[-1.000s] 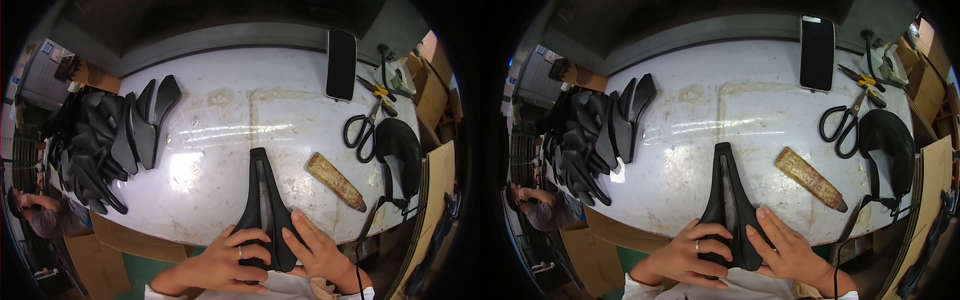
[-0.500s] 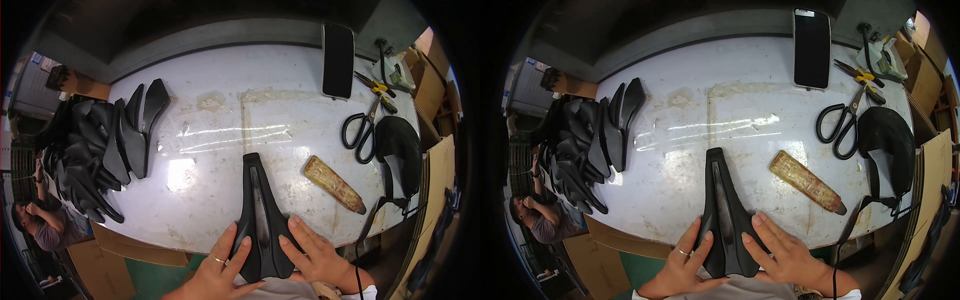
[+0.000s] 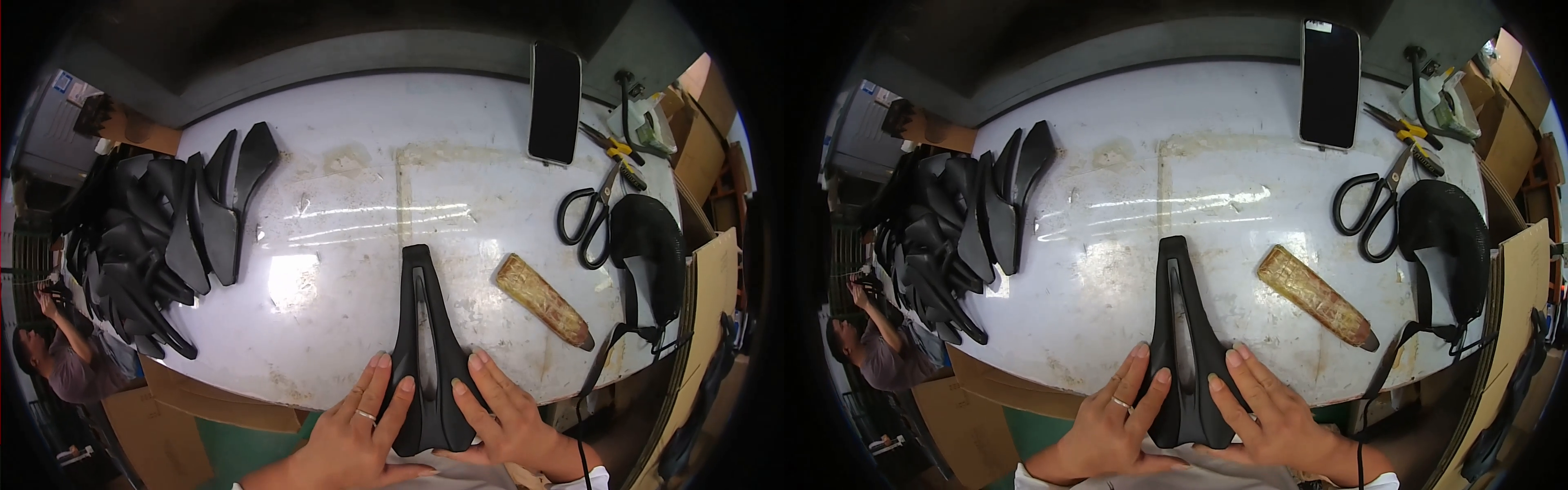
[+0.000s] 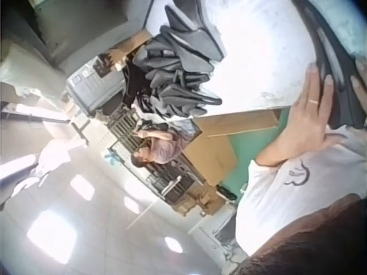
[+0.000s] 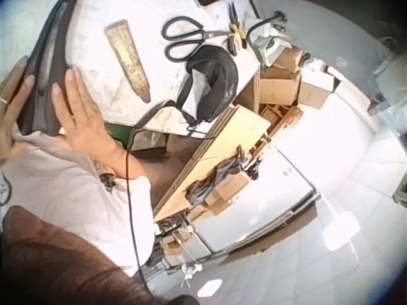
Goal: Trimming and processing bicycle saddles at a manufacturing workbench.
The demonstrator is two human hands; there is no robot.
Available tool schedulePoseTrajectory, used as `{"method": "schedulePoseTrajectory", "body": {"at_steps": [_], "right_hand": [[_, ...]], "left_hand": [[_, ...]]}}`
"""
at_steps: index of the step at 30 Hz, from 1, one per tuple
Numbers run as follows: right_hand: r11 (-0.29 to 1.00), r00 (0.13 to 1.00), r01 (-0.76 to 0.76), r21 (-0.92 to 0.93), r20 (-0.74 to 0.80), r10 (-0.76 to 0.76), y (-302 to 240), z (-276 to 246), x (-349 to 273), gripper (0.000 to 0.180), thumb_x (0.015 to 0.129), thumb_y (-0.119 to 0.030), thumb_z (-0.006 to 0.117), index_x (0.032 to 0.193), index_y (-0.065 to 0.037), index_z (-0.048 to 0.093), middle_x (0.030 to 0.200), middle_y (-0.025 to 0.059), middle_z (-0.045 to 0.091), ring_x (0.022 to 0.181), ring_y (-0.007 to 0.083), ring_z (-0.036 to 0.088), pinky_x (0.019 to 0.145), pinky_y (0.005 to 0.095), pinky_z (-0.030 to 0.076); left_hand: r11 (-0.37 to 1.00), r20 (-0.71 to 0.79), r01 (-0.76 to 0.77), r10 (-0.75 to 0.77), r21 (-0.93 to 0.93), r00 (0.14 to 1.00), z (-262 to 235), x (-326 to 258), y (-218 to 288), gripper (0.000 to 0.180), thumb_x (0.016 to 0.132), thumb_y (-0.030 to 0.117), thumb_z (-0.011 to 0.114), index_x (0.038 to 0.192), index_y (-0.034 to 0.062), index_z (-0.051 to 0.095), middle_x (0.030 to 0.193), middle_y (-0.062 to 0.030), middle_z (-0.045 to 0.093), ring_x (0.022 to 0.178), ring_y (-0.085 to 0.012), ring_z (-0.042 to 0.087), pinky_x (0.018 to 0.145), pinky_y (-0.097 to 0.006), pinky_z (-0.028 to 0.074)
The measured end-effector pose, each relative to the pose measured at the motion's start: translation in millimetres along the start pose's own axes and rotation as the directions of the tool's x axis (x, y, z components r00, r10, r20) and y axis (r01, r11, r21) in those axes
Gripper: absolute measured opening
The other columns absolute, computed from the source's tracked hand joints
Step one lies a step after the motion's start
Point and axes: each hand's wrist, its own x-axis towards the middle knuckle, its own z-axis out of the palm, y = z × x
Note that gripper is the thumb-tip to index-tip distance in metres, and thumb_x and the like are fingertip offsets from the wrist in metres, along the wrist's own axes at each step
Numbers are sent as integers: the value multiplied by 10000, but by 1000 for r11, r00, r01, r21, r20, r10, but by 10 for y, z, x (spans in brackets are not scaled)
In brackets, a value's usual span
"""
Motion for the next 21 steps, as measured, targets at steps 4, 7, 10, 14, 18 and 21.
{"method": "schedulePoseTrajectory", "body": {"at_steps": [4,7,10,14,18,21], "right_hand": [[999,993,35,35,-116,-31,39,82,-71,746,806,-488,836,1283,47,627,1376,362,527,1228,504,605,943,486,583],[988,991,93,124,-102,-81,38,44,-210,697,807,-464,841,1244,48,659,1358,367,539,1219,505,612,934,489,589],[937,973,226,266,-100,-207,27,112,-466,723,824,-564,798,1245,12,678,1440,361,489,1224,495,616,972,543,554],[863,961,106,494,173,-217,-250,-266,-323,867,663,-161,904,1439,-47,534,1538,272,412,1427,485,414,1105,545,446],[875,952,199,441,126,-280,-302,-236,-350,922,620,-159,915,1443,-23,522,1536,300,396,1384,518,451,1095,567,453],[883,945,195,428,158,-285,-324,-264,-372,934,635,-174,918,1455,-7,504,1550,315,369,1358,545,465,1091,567,454]], "left_hand": [[921,-248,19,-124,-389,961,281,-144,-310,573,913,254,739,1377,-46,587,1408,-245,575,1226,-378,630,1059,-396,487],[100,87,172,-563,-980,822,157,-150,-264,413,1065,169,552,1423,-39,539,1264,-162,686,1132,-241,675,958,-343,550],[-190,253,195,-360,-962,898,111,-170,-470,374,1055,152,570,1368,-53,562,1200,-173,698,1091,-219,686,941,-346,557],[-271,217,164,-175,-948,960,224,-299,-535,299,1031,175,619,1234,-43,615,1088,-159,714,1028,-227,698,936,-376,558],[-355,128,85,-98,-931,987,299,-324,-502,290,1019,176,635,1206,-44,618,1038,-140,711,988,-226,692,918,-393,555],[-274,185,133,-171,-952,968,229,-348,-421,256,1042,149,593,1202,-50,610,1030,-136,709,979,-211,687,903,-363,552]]}}
